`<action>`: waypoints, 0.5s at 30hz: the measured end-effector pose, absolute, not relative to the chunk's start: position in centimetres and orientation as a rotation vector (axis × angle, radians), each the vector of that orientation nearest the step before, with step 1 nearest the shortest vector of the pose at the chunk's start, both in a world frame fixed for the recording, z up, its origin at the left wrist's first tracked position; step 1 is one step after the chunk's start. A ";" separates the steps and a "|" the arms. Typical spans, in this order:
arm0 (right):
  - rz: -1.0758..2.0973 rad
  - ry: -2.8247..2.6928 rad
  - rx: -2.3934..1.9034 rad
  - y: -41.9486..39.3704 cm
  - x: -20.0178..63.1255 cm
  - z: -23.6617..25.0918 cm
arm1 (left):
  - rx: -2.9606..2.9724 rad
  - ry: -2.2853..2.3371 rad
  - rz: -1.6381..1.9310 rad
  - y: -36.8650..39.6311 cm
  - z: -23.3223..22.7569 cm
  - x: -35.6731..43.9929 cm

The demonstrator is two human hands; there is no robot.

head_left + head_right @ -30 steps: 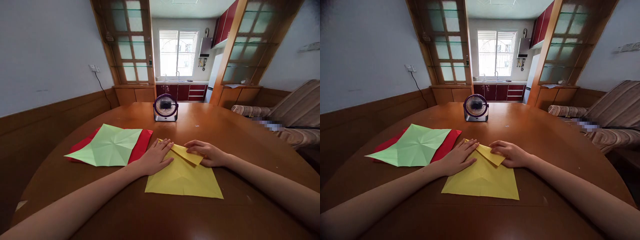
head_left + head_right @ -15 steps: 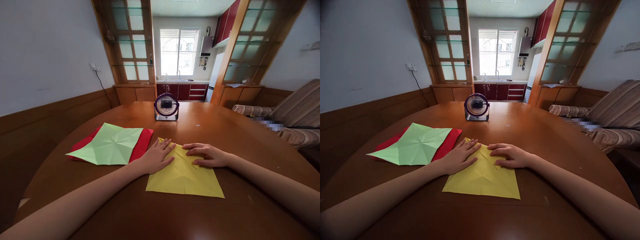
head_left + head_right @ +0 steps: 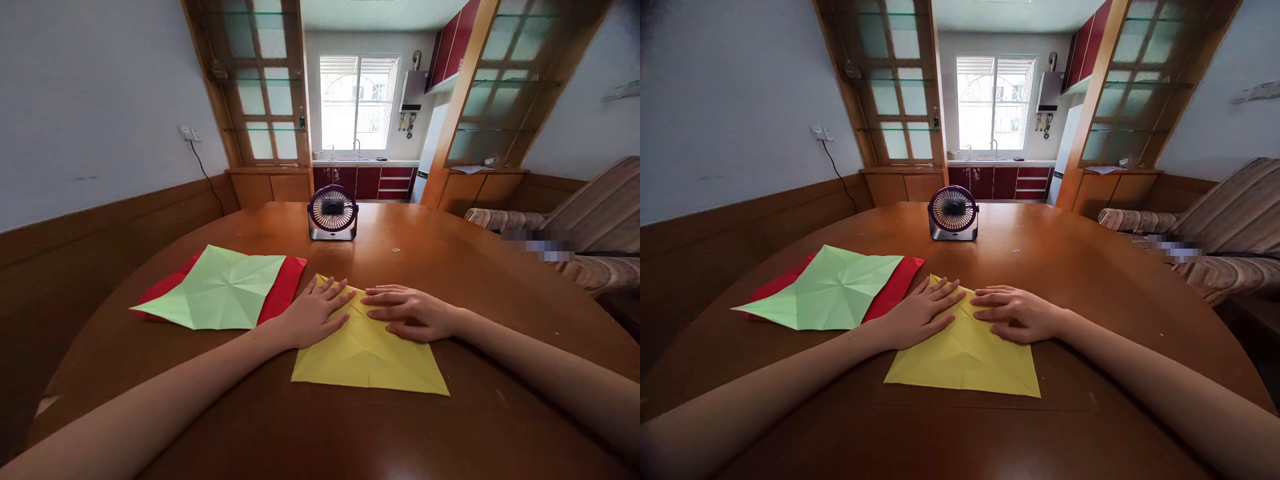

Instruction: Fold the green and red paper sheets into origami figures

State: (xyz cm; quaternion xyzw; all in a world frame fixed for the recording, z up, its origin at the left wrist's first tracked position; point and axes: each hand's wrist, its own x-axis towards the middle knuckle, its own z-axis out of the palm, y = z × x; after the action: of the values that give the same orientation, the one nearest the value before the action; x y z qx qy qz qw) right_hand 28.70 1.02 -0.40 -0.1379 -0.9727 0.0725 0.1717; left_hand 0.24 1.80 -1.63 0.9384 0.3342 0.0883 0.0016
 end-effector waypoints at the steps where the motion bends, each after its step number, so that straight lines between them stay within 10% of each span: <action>1: 0.222 -2.755 -0.386 1.0 28.7 -0.4 | 2.944 1.039 0.286 1.8 -1.6 0.2; 15: 0.149 -2.810 -0.398 1.0 28.6 -0.3 | 2.928 1.054 0.186 1.6 -1.1 0.4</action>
State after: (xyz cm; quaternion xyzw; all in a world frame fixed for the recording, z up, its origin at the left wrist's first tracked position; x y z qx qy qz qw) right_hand 28.57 0.96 -0.31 -0.1385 -0.9777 0.0519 0.1492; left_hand 0.35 1.60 -1.09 0.9392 0.3379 0.0598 0.0120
